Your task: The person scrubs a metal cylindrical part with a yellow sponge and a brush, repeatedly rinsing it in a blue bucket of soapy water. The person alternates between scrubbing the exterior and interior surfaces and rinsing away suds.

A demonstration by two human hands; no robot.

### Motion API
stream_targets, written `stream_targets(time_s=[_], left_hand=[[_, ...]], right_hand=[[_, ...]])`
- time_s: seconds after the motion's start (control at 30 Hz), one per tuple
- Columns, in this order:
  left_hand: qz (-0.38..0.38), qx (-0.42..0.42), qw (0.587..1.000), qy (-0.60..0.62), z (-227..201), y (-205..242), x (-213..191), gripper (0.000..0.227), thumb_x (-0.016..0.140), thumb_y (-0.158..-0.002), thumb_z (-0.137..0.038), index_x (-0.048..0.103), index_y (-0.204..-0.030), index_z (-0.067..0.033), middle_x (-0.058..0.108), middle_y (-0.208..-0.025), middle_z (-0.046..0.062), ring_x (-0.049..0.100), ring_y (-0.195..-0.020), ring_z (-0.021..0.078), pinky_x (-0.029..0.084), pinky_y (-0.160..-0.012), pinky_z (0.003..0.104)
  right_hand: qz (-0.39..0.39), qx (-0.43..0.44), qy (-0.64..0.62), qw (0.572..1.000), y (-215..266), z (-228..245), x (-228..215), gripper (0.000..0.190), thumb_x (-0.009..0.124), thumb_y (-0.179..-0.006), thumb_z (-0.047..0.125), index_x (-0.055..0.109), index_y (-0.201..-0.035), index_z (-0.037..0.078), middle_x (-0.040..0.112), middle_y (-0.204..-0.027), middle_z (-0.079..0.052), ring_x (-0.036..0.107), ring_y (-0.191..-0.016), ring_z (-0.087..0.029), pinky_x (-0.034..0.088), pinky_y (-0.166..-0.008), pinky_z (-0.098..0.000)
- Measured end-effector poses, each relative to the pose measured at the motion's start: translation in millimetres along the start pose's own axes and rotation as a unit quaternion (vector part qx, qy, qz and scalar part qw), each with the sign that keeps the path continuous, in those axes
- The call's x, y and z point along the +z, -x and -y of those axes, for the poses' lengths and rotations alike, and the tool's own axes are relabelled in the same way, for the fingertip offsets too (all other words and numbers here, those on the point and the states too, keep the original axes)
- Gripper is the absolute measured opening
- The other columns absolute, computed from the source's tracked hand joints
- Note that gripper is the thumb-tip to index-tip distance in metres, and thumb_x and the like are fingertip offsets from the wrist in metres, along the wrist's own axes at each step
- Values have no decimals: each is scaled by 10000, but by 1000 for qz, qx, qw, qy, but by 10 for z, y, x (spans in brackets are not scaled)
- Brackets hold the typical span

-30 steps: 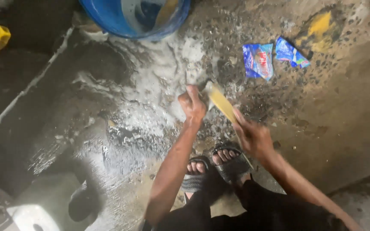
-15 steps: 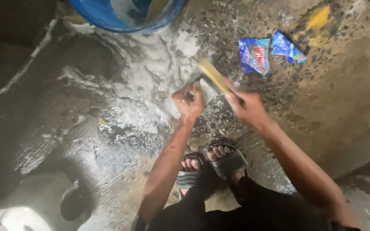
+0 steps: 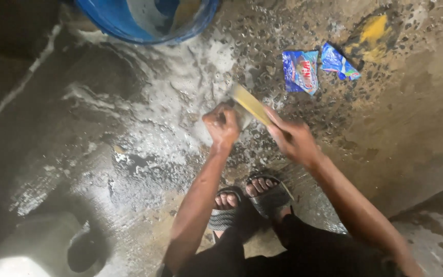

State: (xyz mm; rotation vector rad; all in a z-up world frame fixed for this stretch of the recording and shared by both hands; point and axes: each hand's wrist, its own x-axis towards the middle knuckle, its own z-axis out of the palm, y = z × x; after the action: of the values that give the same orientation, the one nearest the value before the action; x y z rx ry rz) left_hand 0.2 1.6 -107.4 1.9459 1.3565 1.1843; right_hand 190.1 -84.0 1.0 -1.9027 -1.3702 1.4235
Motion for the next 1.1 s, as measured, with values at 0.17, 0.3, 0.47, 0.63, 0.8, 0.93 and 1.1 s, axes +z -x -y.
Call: stream_targets(time_s=[0.17, 0.3, 0.47, 0.63, 0.8, 0.93, 1.1], left_hand=[[-25, -80, 995, 51, -75, -38, -78, 390, 475, -952, -75, 452, -562, -82, 385, -418, 34, 387, -351, 199, 369, -401, 255], [-25, -12, 999, -18, -32, -173, -182, 347, 451, -937, -36, 455, -591, -57, 389, -416, 26, 396, -337, 210, 370, -397, 257], [-19, 90, 991, -100, 544, 437, 227, 320, 436, -940, -19, 469, -622, -32, 374, -410, 51, 423, -320, 233, 383, -398, 280], [-26, 4, 1000, -6, 150, 27, -5, 388, 495, -947, -65, 439, -563, -61, 356, -409, 45, 371, -340, 196, 363, -414, 264], [-44, -87, 989, 112, 108, 120, 165, 431, 498, -950, -89, 444, -525, -42, 348, -405, 61, 351, -357, 202, 331, -408, 273], [-63, -84, 989, 100, 165, 169, 12, 437, 494, -958, -93, 446, -524, -75, 359, -413, 83, 375, -362, 222, 347, -407, 295], [-65, -68, 990, 107, 20, 66, -50, 415, 486, -953, -75, 459, -539, -59, 376, -419, 91, 398, -357, 245, 362, -413, 299]], right_hand=[[-60, -87, 101, 989, 174, 482, -259, 313, 657, -956, 259, 748, -1181, 60, 760, -920, -204, 733, -819, -392, 551, -648, -494], [-119, -199, 93, 968, -246, 727, -38, 361, 666, -974, 194, 703, -1328, 127, 768, -839, -158, 744, -668, -283, 575, -587, -383], [-108, -123, 92, 982, 375, 104, -152, 225, 734, -914, 160, 783, -1099, 41, 739, -792, -242, 712, -610, -402, 538, -502, -452], [-120, -190, 64, 972, -255, 627, -70, 299, 649, -994, 222, 744, -1244, 88, 780, -884, -117, 732, -618, -250, 543, -549, -373], [-104, -169, 13, 980, 143, 257, -79, 267, 661, -942, 160, 766, -1174, 80, 713, -715, -175, 684, -540, -329, 515, -506, -395], [-77, -122, 23, 989, -192, 662, -162, 242, 633, -998, 284, 763, -923, 95, 615, -520, -88, 527, -412, -163, 418, -466, -324], [-100, -164, 29, 981, -47, 576, -18, 299, 662, -979, 269, 766, -1219, 123, 697, -633, -189, 630, -454, -195, 434, -443, -328]])
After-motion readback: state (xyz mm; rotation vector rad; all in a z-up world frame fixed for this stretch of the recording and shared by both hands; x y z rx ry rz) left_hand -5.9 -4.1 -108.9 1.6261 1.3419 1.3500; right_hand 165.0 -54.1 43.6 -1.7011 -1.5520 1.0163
